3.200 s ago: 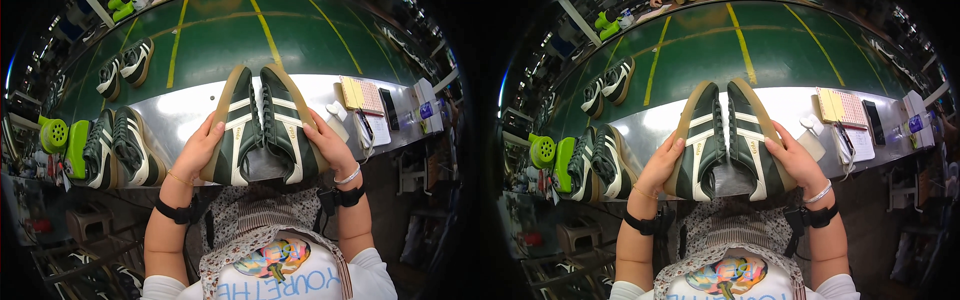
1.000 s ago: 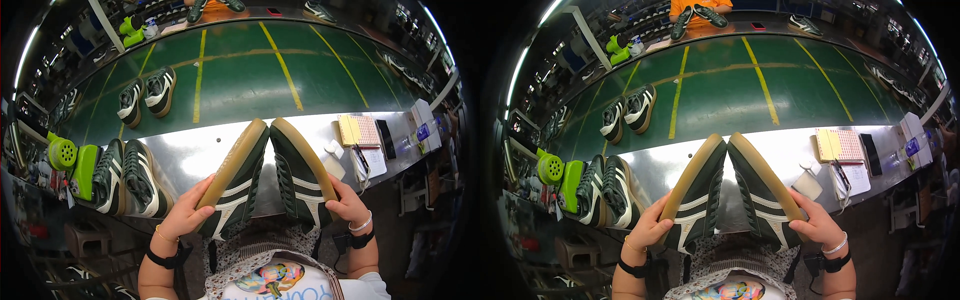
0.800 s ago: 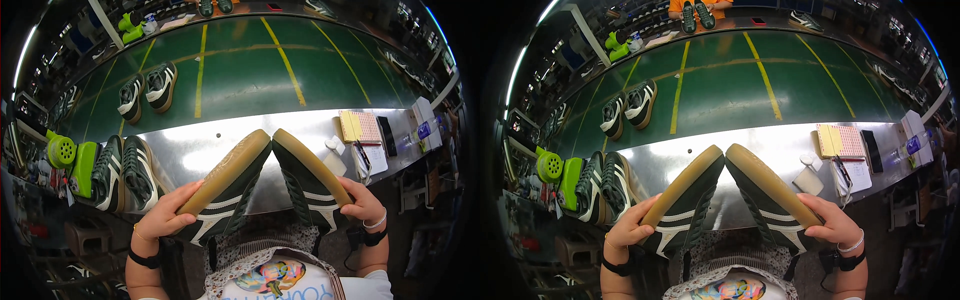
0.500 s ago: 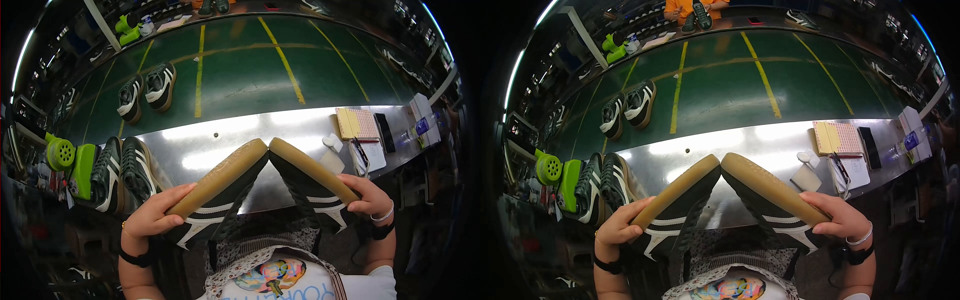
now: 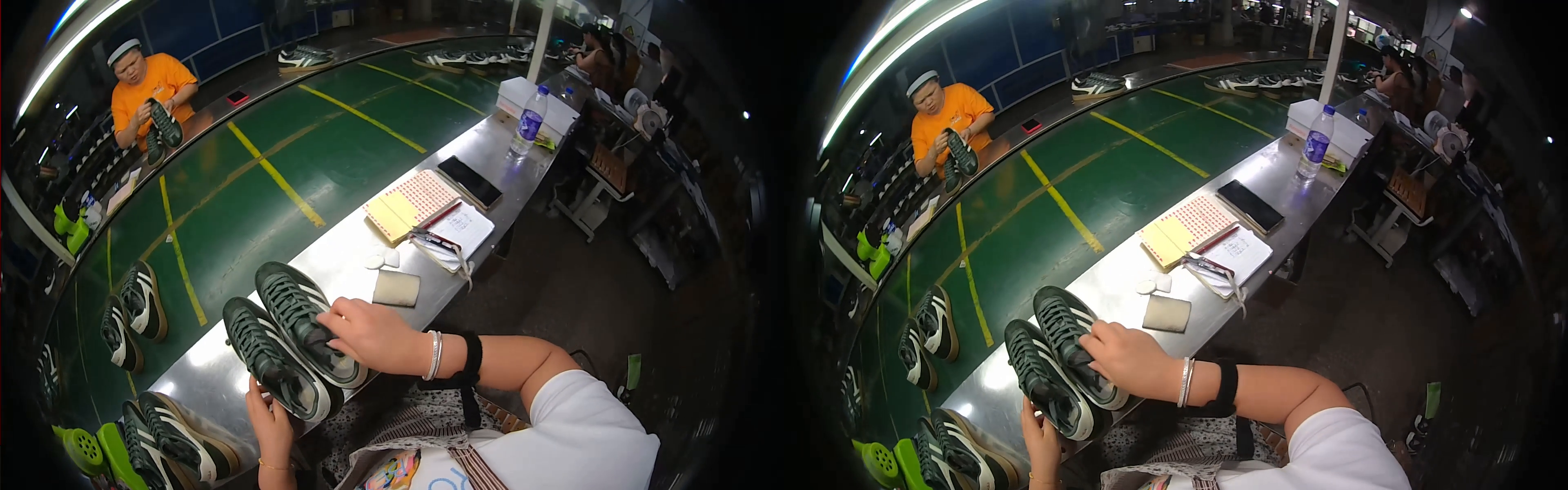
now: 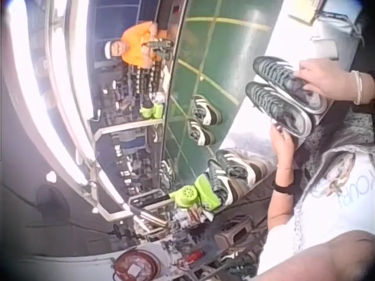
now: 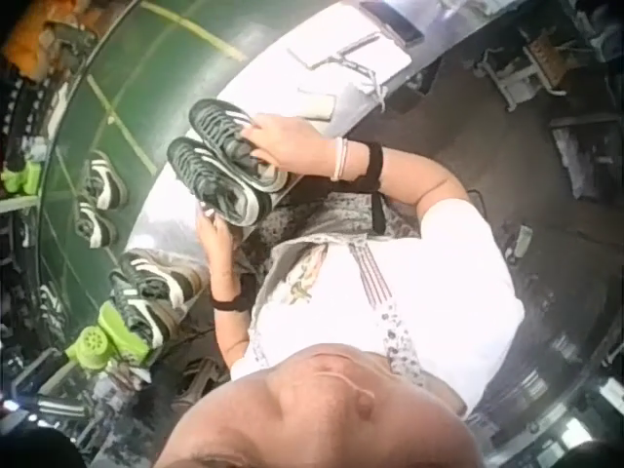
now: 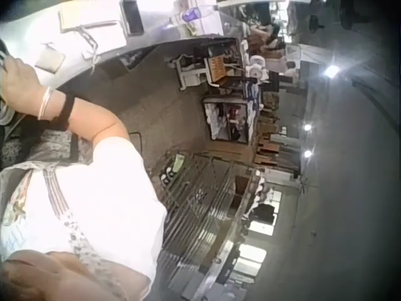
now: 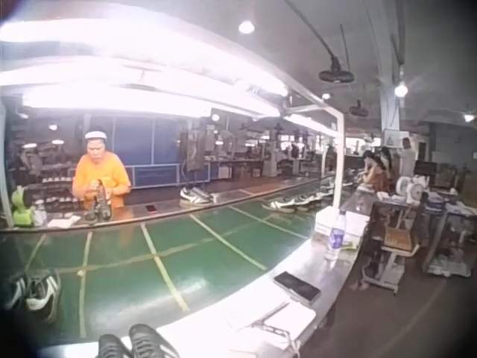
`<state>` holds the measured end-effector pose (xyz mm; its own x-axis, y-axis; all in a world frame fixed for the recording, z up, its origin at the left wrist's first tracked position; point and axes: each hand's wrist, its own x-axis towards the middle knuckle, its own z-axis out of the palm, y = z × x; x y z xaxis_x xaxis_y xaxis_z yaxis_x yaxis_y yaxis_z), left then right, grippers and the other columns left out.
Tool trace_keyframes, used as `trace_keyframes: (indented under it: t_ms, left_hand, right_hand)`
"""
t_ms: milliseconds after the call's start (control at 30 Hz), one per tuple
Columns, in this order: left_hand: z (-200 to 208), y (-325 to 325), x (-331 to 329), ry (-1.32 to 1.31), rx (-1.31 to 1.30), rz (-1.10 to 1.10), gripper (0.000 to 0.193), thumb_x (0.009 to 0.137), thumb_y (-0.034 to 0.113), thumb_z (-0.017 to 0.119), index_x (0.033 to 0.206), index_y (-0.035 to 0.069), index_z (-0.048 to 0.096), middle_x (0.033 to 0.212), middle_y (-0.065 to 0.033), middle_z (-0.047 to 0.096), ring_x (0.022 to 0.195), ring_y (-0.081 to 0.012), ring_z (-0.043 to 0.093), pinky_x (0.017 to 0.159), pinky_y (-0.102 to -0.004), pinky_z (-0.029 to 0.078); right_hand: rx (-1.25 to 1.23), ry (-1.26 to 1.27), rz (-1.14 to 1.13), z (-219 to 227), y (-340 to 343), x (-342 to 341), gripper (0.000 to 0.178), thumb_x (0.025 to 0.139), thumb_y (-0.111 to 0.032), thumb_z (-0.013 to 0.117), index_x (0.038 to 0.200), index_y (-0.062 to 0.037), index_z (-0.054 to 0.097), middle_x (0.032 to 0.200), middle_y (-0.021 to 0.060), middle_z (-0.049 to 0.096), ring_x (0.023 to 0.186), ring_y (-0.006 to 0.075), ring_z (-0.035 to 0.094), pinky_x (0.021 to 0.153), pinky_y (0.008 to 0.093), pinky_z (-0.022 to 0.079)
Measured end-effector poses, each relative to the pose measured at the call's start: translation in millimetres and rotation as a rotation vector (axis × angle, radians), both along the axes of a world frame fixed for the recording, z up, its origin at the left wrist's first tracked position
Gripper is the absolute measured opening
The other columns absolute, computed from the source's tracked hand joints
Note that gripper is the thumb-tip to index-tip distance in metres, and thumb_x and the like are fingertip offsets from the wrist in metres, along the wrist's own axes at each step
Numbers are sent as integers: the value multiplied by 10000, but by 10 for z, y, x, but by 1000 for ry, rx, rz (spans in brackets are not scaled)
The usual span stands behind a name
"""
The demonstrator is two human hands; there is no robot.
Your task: Inspecting pairs of green shoes for quality control, checking soles, heels, and cleaning marks.
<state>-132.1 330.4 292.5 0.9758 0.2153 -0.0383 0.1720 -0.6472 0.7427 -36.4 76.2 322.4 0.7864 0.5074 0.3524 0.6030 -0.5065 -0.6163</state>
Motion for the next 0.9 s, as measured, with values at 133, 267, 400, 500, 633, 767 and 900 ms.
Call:
trace_keyframes:
  t_ms: [133,267,400,500,633,767,900]
  left_hand:
    - [-38,-1,-50,107,-257,68,478,851,36,531,1309,9,399,1067,-129,535,837,-226,571,743,-330,477]
    - [234,-163,-237,152,-326,136,534,889,82,536,1376,58,318,1106,-101,528,726,-144,528,637,-268,457]
    - [327,55,-626,303,-517,-21,324,905,108,541,1217,23,520,1036,-81,572,823,-157,530,673,-283,464]
    - [-28,341,-460,509,-561,-181,268,907,119,545,1154,18,573,990,-71,593,833,-168,535,687,-293,470]
    - [-340,455,-149,414,-535,-319,277,901,116,547,1158,15,563,995,-76,589,835,-173,538,692,-298,472]
    - [-714,395,222,328,-516,-438,286,894,112,548,1162,13,554,999,-82,584,836,-179,542,696,-302,474]
    - [-1046,265,501,227,-504,-511,296,888,109,549,1167,10,544,1004,-88,580,837,-184,546,700,-307,476]
  right_hand:
    - [-329,14,338,349,121,-123,486,626,-347,778,990,-78,603,837,105,606,819,283,603,646,371,472]
    - [-466,98,395,29,401,-230,511,573,-424,797,928,-86,651,836,120,624,839,298,615,663,364,482]
    - [-252,31,302,-210,355,-174,532,531,-474,779,896,-103,668,787,117,599,813,313,606,650,383,488]
    - [17,115,260,-28,108,32,561,552,-523,760,839,-55,647,703,120,611,738,338,612,628,387,484]
    - [546,418,141,546,-715,-155,605,640,-503,772,947,-7,613,800,159,640,814,342,624,647,357,475]
    - [223,80,-310,844,-1768,-773,704,602,-563,763,1013,-10,621,846,151,637,827,317,631,690,357,501]
    - [-194,20,-932,935,-2771,-1609,731,600,-638,706,1017,-41,644,872,134,646,828,316,632,700,377,510]
